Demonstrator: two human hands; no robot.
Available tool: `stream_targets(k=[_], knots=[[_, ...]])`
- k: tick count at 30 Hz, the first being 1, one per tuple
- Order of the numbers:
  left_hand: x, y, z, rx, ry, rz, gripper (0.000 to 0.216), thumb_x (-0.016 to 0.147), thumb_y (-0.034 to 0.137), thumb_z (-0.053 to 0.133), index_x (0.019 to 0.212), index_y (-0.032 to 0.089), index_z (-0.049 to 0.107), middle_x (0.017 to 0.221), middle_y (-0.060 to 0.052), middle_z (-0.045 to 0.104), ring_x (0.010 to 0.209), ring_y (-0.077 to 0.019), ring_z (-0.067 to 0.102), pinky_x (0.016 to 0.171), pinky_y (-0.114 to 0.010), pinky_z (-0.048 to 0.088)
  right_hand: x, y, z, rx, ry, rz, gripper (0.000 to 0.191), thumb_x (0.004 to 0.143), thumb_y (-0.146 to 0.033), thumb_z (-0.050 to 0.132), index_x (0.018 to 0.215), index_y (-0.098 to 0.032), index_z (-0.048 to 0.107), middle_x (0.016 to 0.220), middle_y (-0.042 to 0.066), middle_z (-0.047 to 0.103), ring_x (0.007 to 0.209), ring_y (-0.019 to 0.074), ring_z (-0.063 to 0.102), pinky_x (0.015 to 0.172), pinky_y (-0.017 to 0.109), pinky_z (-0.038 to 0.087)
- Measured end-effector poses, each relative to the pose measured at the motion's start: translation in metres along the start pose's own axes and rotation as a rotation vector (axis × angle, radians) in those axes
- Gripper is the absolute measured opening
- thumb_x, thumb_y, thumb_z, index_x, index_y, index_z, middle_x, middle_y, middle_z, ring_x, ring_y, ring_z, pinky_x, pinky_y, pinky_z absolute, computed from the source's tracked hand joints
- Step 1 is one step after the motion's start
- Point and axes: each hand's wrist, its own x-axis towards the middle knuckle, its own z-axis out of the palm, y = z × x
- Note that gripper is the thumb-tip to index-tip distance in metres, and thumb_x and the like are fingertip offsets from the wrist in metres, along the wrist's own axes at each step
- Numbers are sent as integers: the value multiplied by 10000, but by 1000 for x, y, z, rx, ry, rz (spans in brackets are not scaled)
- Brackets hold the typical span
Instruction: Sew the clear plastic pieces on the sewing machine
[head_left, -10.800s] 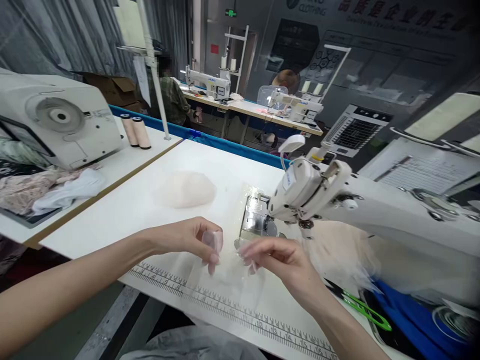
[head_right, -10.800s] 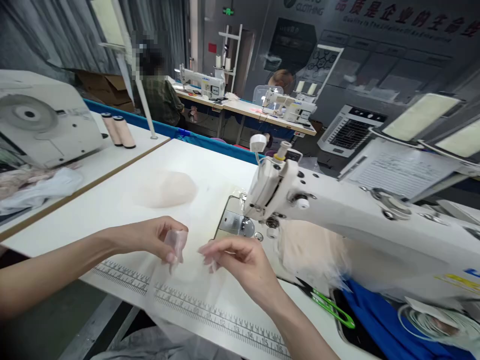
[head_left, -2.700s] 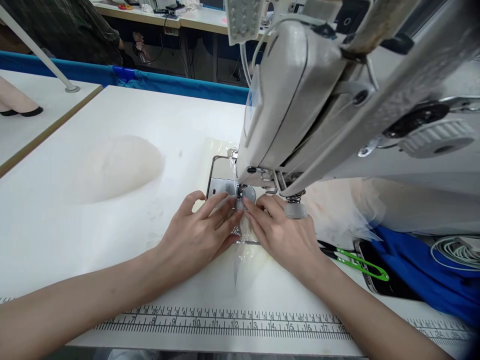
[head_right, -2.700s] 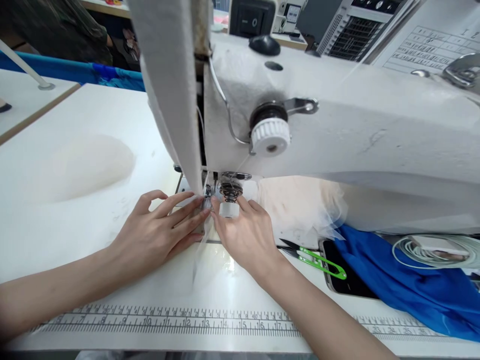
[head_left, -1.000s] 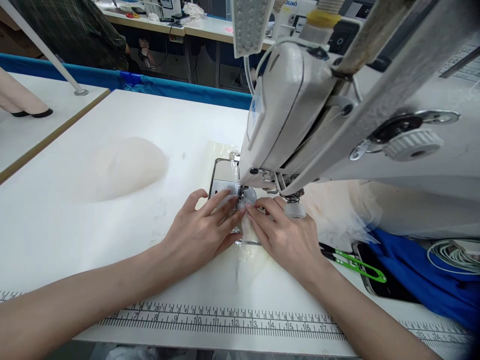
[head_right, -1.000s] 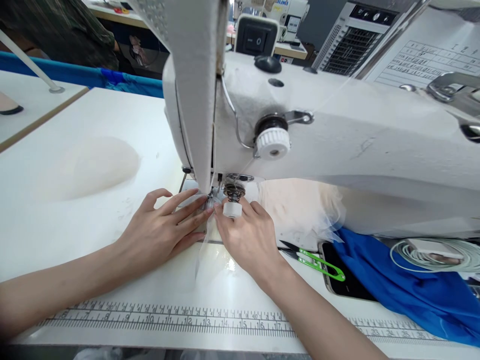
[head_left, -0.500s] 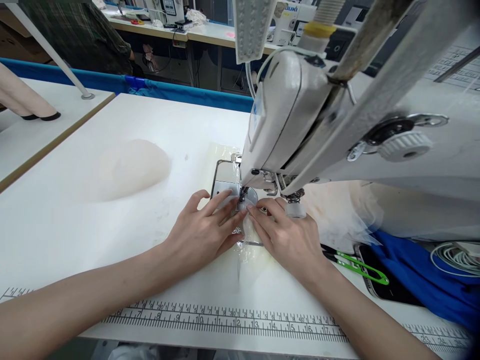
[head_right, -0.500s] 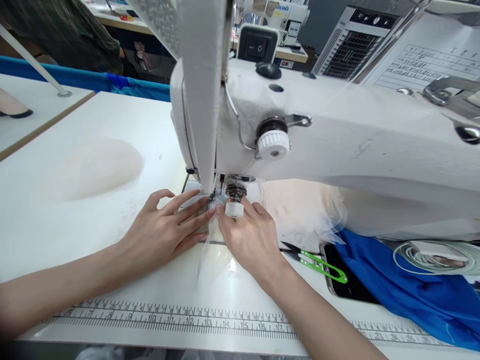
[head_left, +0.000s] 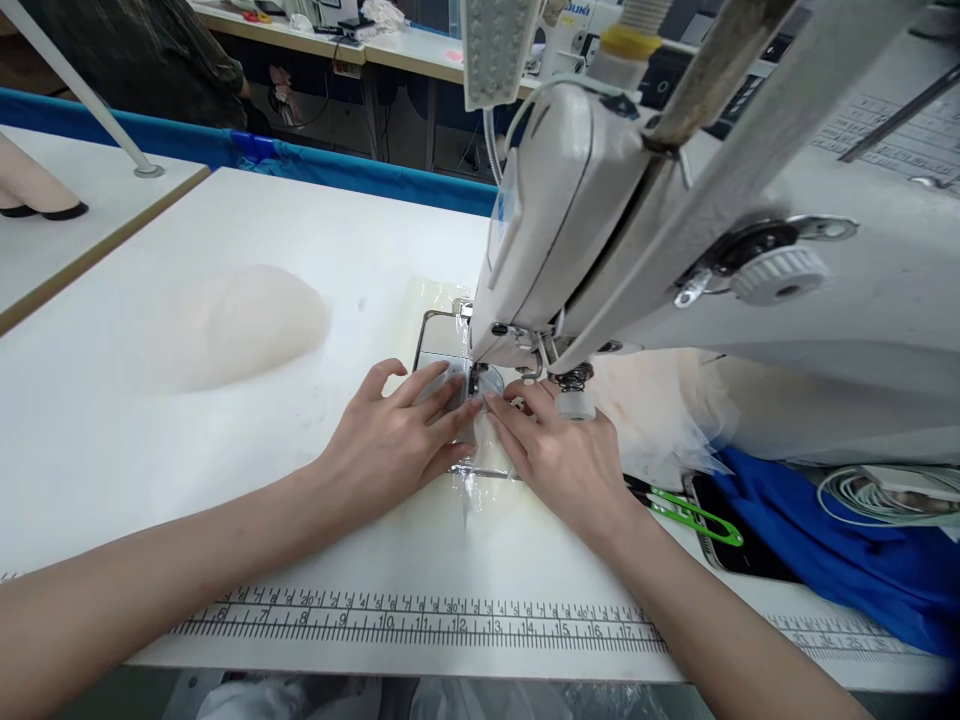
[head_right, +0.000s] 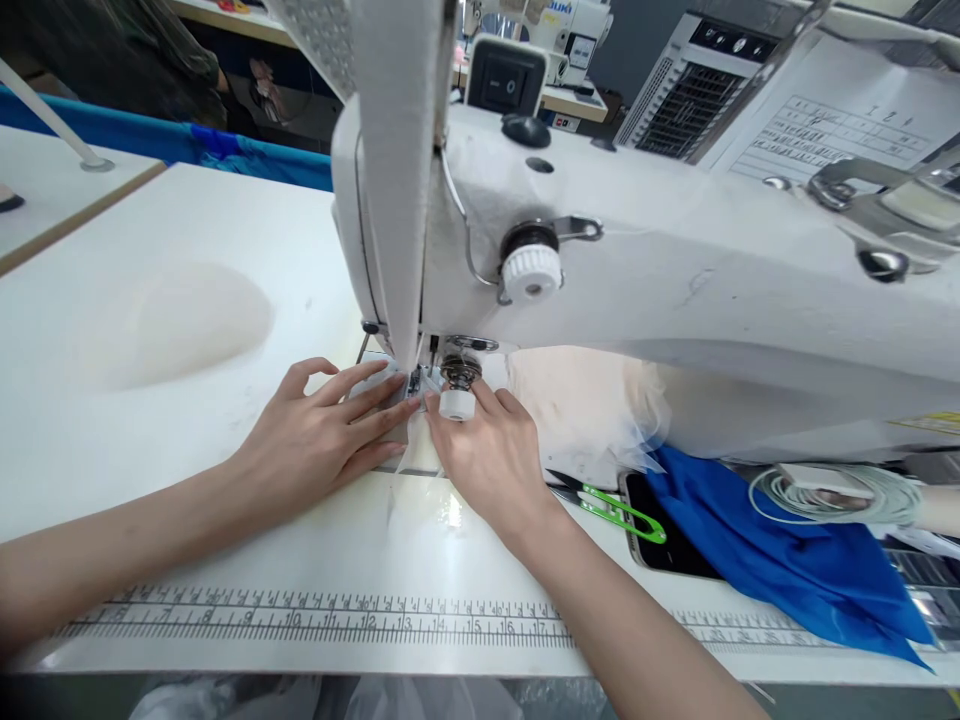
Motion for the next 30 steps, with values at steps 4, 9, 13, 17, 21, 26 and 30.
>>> stream_targets(k=[4,9,13,17,21,26,30], knots=[[2,-1,-2,-43,3,-3,310,1006,339,416,1261,247,565,1278,-56,635,1254,-249,517,965,-467,373,0,3,-7,15,11,-31,260,886,-126,545,1072,-192,714,825,44,729,715,157,583,580,306,302],[-1,4,-38,-322,-170,-39,164,920,297,551,1049,208,601,1055,-32,672,899,-180,633,753,-334,496,0,14,-35,315,-172,-25,168,897,-214,568,975,-212,717,893,35,716,717,155,610,644,301,400],[-11,17,-62,-409,-452,-42,343,701,339,747,958,194,571,945,-29,613,806,-214,577,631,-333,488,0,18,-49,664,-470,-56,115,882,-237,614,986,-250,661,1083,-2,648,770,123,626,612,253,442],[-17,27,-43,-166,-359,11,181,757,15,520,851,166,558,871,-51,599,776,-220,548,666,-353,465,2,16,-50,741,-546,23,190,951,-171,491,814,-212,615,878,-20,633,665,99,574,569,238,415],[-8,19,-22,-275,-299,-40,258,809,-38,383,752,173,519,731,-20,572,666,-175,521,598,-292,427,1,15,-48,847,-497,137,128,947,-179,490,909,-224,604,839,-29,638,684,105,586,599,230,440],[16,2,-34,-599,-385,-289,245,848,68,353,807,179,568,669,19,558,564,-126,520,520,-231,369,-2,10,-39,715,-379,86,222,874,-121,557,1040,-216,671,918,13,654,709,123,614,579,231,450],[32,-12,-43,-604,-450,-251,265,909,364,480,1045,207,643,849,-6,630,627,-134,575,556,-241,396,-3,9,-31,604,-92,192,264,941,-170,474,987,-217,729,919,41,670,656,117,600,511,231,388]])
